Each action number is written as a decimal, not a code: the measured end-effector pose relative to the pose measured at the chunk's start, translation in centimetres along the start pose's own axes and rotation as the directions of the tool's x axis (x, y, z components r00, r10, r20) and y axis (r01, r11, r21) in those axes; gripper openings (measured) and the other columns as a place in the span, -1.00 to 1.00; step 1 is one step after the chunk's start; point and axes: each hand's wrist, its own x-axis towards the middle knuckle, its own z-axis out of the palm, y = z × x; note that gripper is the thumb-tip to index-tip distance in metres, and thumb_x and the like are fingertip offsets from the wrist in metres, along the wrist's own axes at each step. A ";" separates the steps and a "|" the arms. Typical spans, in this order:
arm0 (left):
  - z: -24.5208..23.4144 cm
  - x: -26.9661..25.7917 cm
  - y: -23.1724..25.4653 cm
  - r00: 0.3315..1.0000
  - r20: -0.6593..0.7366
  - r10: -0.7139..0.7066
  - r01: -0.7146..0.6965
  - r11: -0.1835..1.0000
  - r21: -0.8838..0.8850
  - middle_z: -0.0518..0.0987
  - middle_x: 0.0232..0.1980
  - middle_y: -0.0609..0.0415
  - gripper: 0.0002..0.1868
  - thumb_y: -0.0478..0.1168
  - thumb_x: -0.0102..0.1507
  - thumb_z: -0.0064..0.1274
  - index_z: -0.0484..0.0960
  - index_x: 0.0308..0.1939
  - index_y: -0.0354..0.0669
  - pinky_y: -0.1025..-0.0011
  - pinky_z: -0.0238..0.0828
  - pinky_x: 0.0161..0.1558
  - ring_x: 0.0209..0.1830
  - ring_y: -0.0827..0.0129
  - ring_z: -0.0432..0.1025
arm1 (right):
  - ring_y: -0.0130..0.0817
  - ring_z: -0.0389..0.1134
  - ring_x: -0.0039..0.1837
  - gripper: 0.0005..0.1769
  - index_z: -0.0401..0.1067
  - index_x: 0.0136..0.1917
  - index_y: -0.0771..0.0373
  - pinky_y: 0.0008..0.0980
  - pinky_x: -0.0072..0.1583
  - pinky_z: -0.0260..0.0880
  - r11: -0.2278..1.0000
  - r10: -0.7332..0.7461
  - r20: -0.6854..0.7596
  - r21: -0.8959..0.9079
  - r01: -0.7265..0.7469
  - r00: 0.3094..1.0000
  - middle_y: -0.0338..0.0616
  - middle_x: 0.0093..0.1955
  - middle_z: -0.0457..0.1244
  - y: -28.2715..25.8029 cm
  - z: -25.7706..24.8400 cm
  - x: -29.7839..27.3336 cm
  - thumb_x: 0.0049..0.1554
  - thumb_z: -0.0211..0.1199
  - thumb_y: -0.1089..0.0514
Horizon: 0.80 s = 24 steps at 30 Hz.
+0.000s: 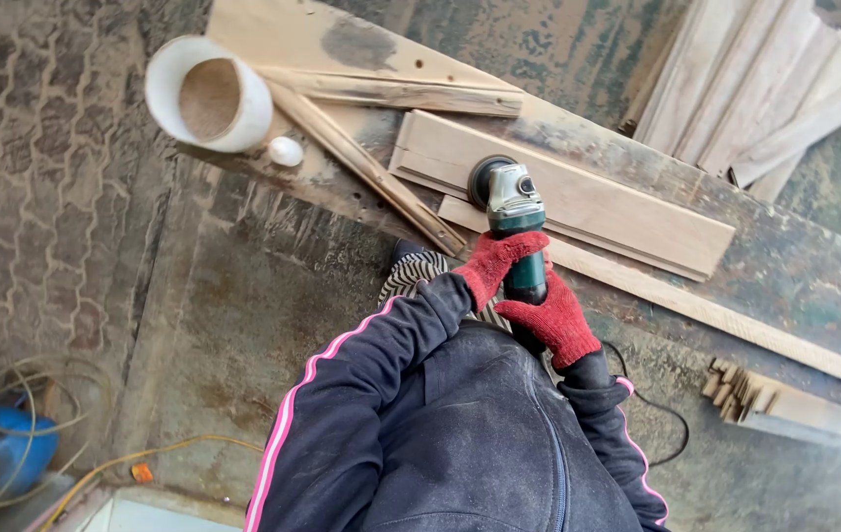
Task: Sanding wooden planks using an angle grinder and a sanding block in a workshop.
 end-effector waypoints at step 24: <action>2.5 3.0 -3.7 0.993 0.120 -0.021 0.038 0.989 -0.141 0.67 -0.38 -0.19 -0.47 -0.17 -0.06 0.54 0.64 -0.12 -0.28 0.11 0.67 -0.24 -0.38 0.06 0.64 | 0.04 0.39 0.08 -0.10 0.43 0.06 0.20 -0.03 0.13 0.35 0.998 0.051 -0.036 -0.026 -0.052 0.998 0.17 -0.07 0.33 2.3 -3.4 -0.3 -0.39 0.69 -0.30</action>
